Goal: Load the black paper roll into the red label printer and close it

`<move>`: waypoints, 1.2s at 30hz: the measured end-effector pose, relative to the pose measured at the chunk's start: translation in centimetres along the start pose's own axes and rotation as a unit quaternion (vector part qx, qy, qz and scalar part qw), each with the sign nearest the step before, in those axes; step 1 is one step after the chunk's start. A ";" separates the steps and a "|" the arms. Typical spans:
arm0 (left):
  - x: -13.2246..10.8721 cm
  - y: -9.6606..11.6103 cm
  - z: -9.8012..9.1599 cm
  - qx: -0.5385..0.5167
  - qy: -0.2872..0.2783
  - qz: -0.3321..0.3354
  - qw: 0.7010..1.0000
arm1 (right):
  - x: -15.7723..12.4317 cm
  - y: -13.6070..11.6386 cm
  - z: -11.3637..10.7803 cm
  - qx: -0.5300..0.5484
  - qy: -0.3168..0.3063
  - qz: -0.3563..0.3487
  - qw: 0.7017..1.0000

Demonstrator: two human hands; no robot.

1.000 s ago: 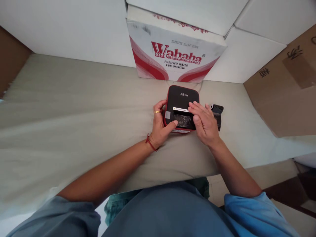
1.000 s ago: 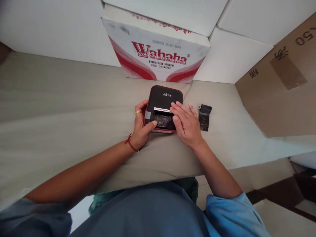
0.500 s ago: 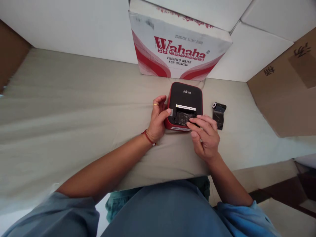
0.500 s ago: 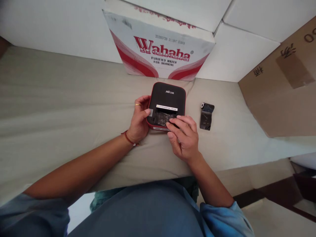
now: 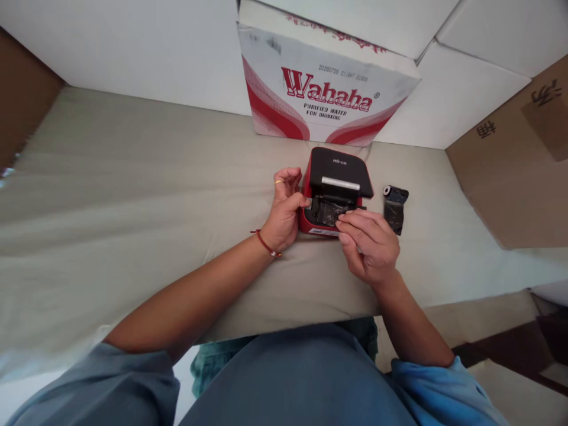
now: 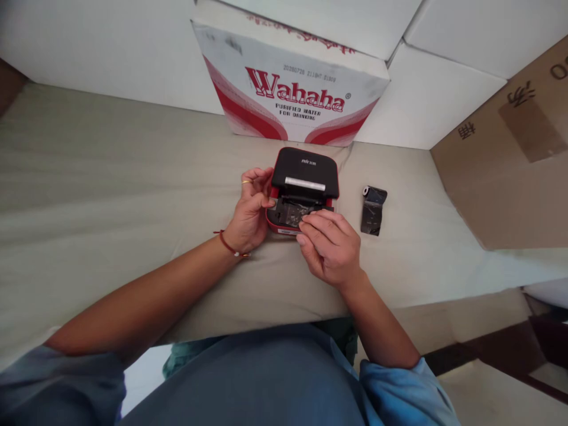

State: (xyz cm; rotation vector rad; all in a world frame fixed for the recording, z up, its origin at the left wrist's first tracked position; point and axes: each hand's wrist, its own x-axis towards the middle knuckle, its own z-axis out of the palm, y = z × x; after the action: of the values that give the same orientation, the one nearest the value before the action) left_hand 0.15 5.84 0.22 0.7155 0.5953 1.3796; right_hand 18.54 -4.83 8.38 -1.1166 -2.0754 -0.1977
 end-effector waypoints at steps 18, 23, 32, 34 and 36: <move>0.2 -1.7 -0.9 0.026 -0.037 0.025 0.999 | 12.9 4.2 2.1 -0.230 -0.408 0.132 0.874; 0.2 -1.6 -0.9 0.027 -0.030 0.021 0.999 | 14.5 3.4 3.7 -0.229 -0.438 0.127 0.860; 0.4 -1.6 -0.9 0.027 -0.036 0.022 0.999 | 13.0 4.3 4.3 -0.225 -0.406 0.140 0.875; 0.4 -1.6 -0.9 0.026 -0.035 0.020 0.999 | 12.8 3.3 2.3 -0.218 -0.384 0.160 0.883; 0.3 -1.5 -0.8 0.024 -0.037 0.019 0.999 | 12.3 2.4 -1.3 -0.200 -0.336 0.179 0.903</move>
State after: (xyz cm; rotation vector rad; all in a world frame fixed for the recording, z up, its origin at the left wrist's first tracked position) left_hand 0.60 6.15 -1.46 0.8174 0.5601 1.3712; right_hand 17.00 4.05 17.22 -2.0215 -2.4159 -0.0554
